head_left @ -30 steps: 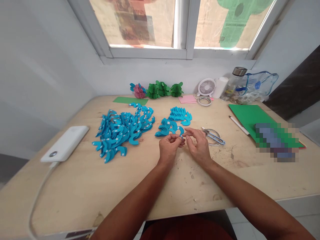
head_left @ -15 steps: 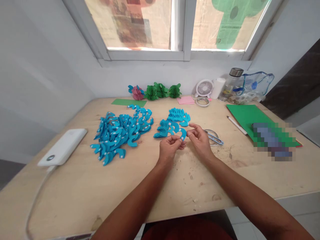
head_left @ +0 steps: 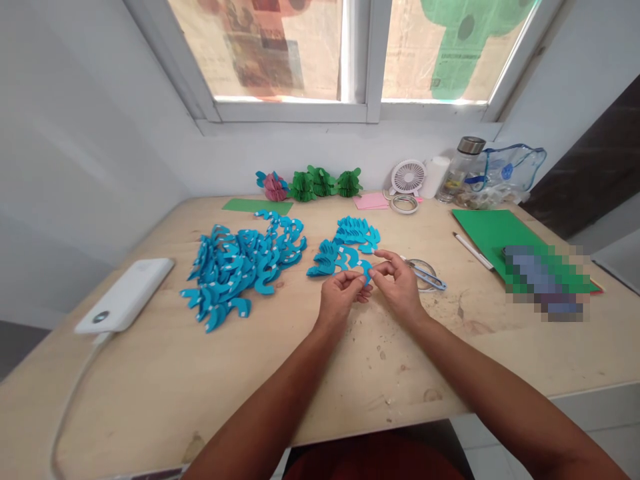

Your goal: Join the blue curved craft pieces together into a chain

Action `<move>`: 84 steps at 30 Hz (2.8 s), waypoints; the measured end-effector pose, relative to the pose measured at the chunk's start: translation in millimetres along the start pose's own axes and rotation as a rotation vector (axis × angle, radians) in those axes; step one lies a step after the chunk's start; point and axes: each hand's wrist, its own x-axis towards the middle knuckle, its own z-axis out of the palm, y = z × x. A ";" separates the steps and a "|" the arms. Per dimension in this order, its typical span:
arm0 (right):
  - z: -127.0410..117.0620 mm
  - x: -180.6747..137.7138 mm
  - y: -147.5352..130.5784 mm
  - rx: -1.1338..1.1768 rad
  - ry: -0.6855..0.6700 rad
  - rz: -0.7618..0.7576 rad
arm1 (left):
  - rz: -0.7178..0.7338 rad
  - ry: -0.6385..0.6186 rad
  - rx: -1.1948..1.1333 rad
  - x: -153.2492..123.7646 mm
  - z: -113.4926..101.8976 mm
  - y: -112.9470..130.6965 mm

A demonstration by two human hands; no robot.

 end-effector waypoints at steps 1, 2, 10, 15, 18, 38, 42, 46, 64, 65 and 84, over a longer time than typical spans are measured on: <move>0.4 -0.5 -0.4 -0.011 0.001 -0.006 | 0.011 -0.008 0.009 0.0 -0.2 0.0; 0.8 -0.8 -0.5 -0.018 0.001 -0.009 | 0.024 -0.016 0.019 0.1 -0.4 0.0; 0.5 2.3 9.2 0.078 -0.034 0.052 | 0.057 -0.101 0.084 1.5 -3.7 -1.2; 0.2 3.2 12.6 0.084 -0.043 0.062 | 0.052 -0.131 0.074 4.2 -5.6 -2.6; 0.0 2.9 11.5 0.045 -0.036 0.040 | 0.040 -0.133 0.056 4.9 -5.6 -3.2; 2.1 -7.5 -6.4 -0.393 -0.025 -0.320 | 0.011 0.096 -0.089 5.5 -5.1 3.4; 3.4 -9.1 -5.3 -0.429 -0.049 -0.382 | -0.039 0.081 -0.179 8.1 -8.4 3.9; 4.0 -9.2 -4.5 -0.438 -0.075 -0.376 | -0.037 0.050 -0.233 9.5 -10.8 4.1; -0.2 -1.4 0.3 -0.137 -0.007 -0.100 | 0.032 -0.111 -0.030 2.7 -2.1 -2.4; -0.6 -1.0 0.2 -0.120 -0.005 -0.084 | 0.013 -0.111 -0.066 3.1 -2.5 -2.1; 3.9 1.7 16.4 0.290 -0.162 0.170 | -0.093 -0.073 -0.245 -0.4 -4.5 5.2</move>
